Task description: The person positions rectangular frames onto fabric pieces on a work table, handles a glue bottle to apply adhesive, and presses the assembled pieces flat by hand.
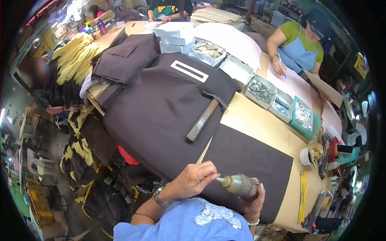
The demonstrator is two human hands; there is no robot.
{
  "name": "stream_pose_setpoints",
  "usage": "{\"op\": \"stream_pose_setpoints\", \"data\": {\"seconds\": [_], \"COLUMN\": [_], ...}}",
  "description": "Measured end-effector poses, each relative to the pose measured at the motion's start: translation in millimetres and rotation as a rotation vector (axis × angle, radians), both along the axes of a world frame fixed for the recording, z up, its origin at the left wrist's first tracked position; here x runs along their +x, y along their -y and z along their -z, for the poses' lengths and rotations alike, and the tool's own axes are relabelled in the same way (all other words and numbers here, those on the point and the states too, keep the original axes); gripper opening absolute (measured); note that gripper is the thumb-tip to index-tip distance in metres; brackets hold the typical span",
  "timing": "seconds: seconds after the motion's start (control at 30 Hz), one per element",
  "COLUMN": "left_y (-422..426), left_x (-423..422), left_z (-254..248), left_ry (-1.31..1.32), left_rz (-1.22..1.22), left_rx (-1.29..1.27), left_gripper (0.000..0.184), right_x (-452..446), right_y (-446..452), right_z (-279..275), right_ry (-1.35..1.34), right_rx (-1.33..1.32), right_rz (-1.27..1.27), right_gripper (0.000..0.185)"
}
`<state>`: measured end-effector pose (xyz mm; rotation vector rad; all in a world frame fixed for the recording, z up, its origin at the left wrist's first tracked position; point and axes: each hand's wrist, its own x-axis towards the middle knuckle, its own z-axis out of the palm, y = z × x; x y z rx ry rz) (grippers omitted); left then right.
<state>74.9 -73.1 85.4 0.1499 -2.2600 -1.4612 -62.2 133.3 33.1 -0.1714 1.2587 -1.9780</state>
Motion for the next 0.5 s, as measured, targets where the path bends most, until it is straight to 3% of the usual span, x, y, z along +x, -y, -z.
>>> {"op": "stream_pose_setpoints", "data": {"seconds": [0.13, 0.23, 0.33, 0.5], "left_y": [1.1, -6.4, -9.3, 1.7], "left_x": [0.0, -1.6, -3.6, -1.6], "left_z": [3.8, 13.2, 9.0, 13.8], "left_ry": [0.134, 0.101, 0.053, 0.138], "left_rz": [0.240, 0.285, 0.303, 0.405], "left_rx": [0.306, 0.659, 0.796, 0.662], "left_gripper": [0.016, 0.016, 0.024, 0.021], "right_x": [-3.8, -6.1, -6.3, -13.2], "right_y": [-1.0, -4.1, -4.4, -13.2], "right_z": [-8.2, -10.1, -8.1, -19.5], "right_ry": [-0.142, -0.190, -0.139, -0.328], "right_rx": [-0.019, -0.005, 0.017, 0.044], "right_rz": [0.050, 0.067, 0.111, 0.048], "right_gripper": [0.047, 0.047, 0.047, 0.051]}}
